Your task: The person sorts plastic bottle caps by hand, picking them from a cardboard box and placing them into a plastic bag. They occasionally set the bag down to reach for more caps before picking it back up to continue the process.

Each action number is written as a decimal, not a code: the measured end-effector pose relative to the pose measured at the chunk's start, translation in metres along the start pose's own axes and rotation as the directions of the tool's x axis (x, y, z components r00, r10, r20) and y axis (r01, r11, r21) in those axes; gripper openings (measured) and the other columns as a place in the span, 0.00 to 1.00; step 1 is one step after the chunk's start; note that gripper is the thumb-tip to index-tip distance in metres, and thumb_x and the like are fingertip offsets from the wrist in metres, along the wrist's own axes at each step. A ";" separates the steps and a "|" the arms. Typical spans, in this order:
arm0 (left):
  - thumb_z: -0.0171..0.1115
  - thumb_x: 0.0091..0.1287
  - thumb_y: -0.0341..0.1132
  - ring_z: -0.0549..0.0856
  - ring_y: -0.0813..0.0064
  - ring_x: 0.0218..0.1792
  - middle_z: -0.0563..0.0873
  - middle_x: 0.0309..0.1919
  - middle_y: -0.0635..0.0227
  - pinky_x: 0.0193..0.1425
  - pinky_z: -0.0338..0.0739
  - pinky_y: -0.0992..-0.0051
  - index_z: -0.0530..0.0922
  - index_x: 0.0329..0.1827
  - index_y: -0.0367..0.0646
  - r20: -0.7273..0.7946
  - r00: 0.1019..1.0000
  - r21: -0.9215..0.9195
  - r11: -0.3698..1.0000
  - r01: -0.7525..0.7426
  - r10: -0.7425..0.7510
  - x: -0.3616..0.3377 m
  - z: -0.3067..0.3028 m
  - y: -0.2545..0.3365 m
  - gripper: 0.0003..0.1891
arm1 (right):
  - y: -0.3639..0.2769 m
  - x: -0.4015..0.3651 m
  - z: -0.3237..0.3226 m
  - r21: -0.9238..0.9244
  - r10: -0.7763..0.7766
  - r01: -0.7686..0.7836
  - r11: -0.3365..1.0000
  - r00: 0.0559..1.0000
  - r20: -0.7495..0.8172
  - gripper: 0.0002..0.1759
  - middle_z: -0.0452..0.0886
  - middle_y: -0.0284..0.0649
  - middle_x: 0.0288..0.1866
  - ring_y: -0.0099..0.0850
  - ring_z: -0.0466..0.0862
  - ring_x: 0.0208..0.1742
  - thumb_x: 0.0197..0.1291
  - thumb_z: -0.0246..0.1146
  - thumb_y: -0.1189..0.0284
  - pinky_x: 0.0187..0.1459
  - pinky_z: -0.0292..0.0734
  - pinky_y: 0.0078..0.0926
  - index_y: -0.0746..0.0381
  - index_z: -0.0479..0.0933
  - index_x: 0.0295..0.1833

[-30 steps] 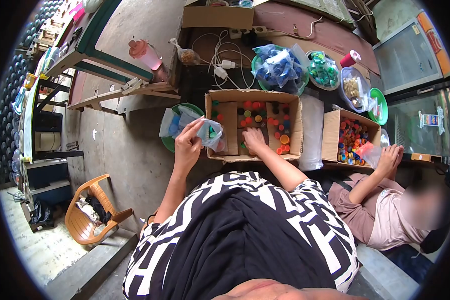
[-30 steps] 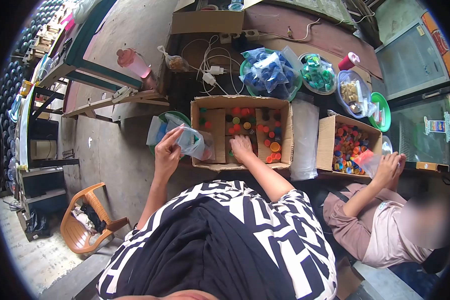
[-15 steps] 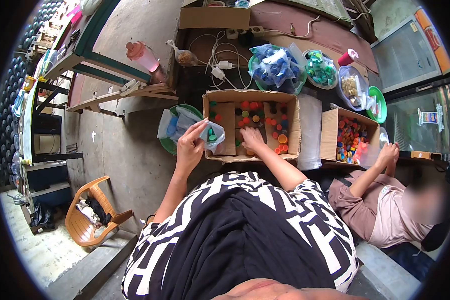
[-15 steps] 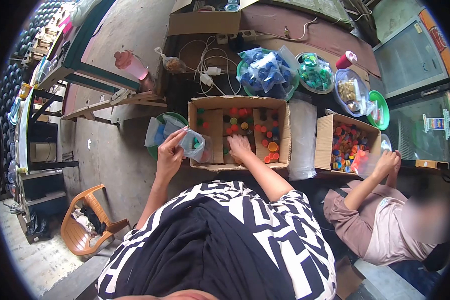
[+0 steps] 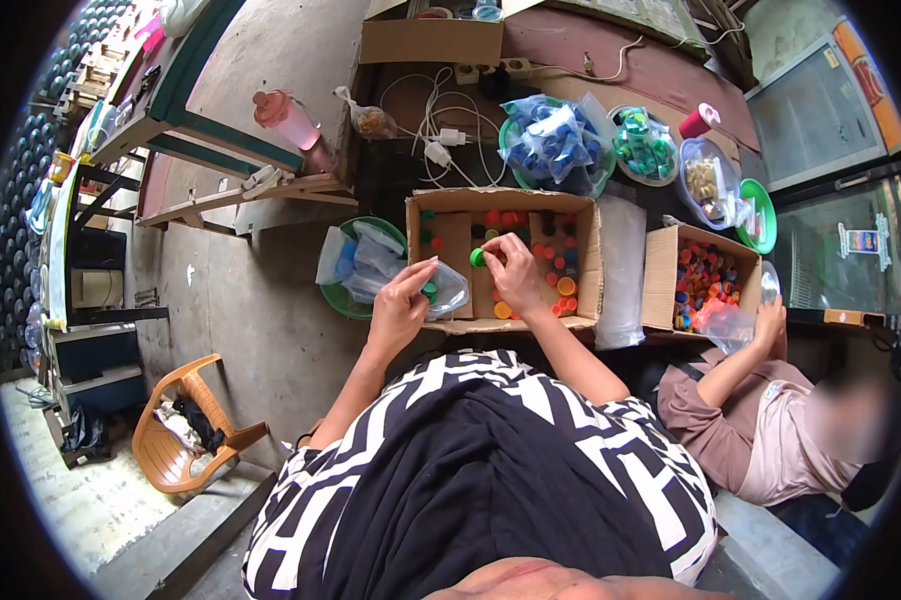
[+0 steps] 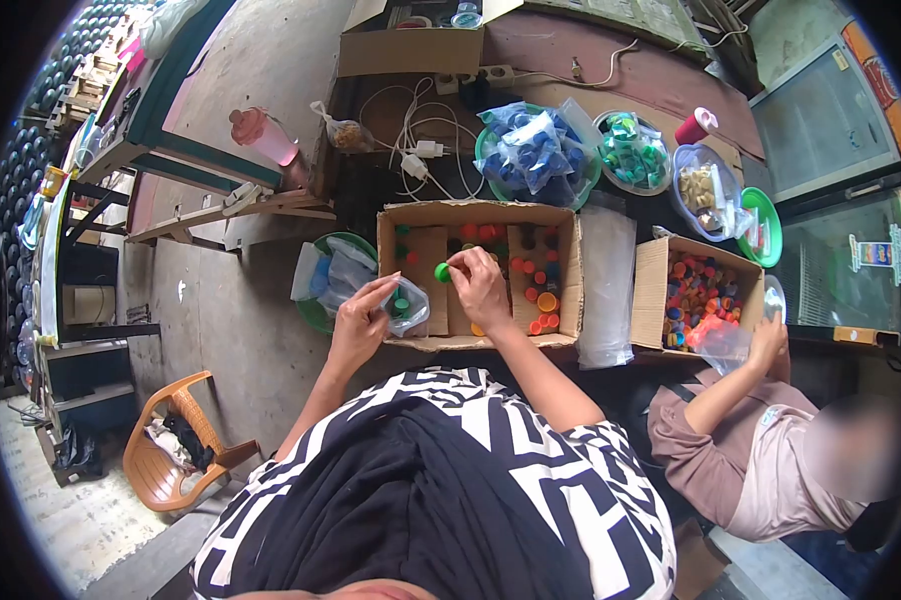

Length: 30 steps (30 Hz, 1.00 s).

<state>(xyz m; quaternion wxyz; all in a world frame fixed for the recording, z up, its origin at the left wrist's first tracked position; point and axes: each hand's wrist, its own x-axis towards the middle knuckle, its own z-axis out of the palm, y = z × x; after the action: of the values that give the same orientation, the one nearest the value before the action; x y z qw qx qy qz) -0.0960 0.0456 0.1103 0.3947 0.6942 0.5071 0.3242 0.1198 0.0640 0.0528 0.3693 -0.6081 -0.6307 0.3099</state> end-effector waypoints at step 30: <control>0.50 0.53 0.13 0.78 0.88 0.21 0.82 0.60 0.64 0.27 0.76 0.83 0.81 0.57 0.36 -0.143 0.963 -0.119 0.970 0.211 -0.227 -0.037 -0.016 0.005 0.27 | 0.074 0.089 0.155 -0.542 -0.071 0.301 0.785 0.912 0.404 0.27 0.66 0.45 0.63 0.44 0.66 0.68 0.49 0.63 0.75 0.61 0.71 0.44 0.58 0.72 0.58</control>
<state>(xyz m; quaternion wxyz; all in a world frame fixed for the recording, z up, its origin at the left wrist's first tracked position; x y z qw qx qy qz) -0.1178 0.0127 0.1204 0.4227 0.5851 0.5926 0.3574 0.0296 0.1670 -0.0841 0.0673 -0.5582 -0.8103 0.1649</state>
